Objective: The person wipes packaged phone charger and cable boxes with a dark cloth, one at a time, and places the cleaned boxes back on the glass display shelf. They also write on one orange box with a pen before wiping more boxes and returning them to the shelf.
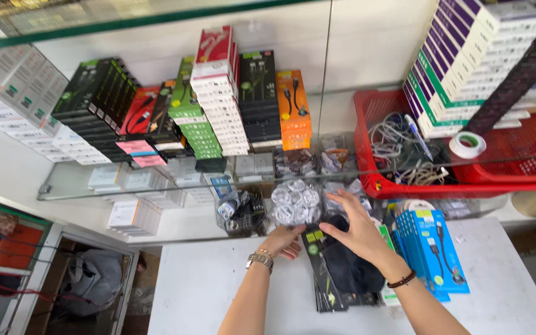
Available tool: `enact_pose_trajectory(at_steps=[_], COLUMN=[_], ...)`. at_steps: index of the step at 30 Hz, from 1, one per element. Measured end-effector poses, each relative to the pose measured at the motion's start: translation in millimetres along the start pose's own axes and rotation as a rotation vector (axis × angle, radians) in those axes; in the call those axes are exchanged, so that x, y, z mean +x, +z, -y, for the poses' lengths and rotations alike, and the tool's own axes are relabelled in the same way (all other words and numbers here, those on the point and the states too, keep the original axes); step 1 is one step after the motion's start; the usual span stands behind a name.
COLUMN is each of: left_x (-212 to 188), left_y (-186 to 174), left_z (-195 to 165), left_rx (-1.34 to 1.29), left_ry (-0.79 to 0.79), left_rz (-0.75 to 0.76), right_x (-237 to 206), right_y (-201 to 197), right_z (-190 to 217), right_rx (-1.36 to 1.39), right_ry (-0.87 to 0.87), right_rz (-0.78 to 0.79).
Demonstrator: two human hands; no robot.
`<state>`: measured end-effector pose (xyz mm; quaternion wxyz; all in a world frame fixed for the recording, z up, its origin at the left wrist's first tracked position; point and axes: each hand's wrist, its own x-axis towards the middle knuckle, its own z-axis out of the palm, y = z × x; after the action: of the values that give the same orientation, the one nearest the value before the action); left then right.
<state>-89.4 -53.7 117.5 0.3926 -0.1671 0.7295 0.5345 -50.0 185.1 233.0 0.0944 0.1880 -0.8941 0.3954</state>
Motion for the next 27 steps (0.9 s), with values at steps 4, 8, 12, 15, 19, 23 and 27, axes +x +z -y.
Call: enact_pose_trajectory(at_steps=[4,8,12,15,19,23,27], left_x=[30.0,44.6,33.2,7.3,-15.8,-26.4,-53.5], left_y=[49.2,77.8,76.0,70.5,80.7,101.4,117.2], left_z=[42.4,53.2,52.0,44.2,24.2,1.2,-23.8], left_rx=[0.009,0.078,-0.496,-0.905,-0.928,-1.032,-1.018], left_ry=[0.101,0.207,0.354,0.26,0.445,0.429,0.561], left_rz=[-0.225,-0.537,-0.322,-0.152,-0.25,-0.232,-0.24], right_x=[-57.5,-103.7,-113.0,-107.5,-107.1,-114.4,-105.0], right_y=[26.9,64.7,55.5,23.5,-3.2,28.4,41.8], right_z=[-29.4,-72.2,-109.0,-107.0,-63.1,-2.7,20.5], right_rx=[-0.053,-0.191,0.321,0.759,0.927,0.35,-0.074], right_ry=[0.105,0.47,0.621,0.651,0.584,0.351,0.001], right_rz=[0.114,0.308,-0.15,-0.346,-0.417,-0.353,-0.347])
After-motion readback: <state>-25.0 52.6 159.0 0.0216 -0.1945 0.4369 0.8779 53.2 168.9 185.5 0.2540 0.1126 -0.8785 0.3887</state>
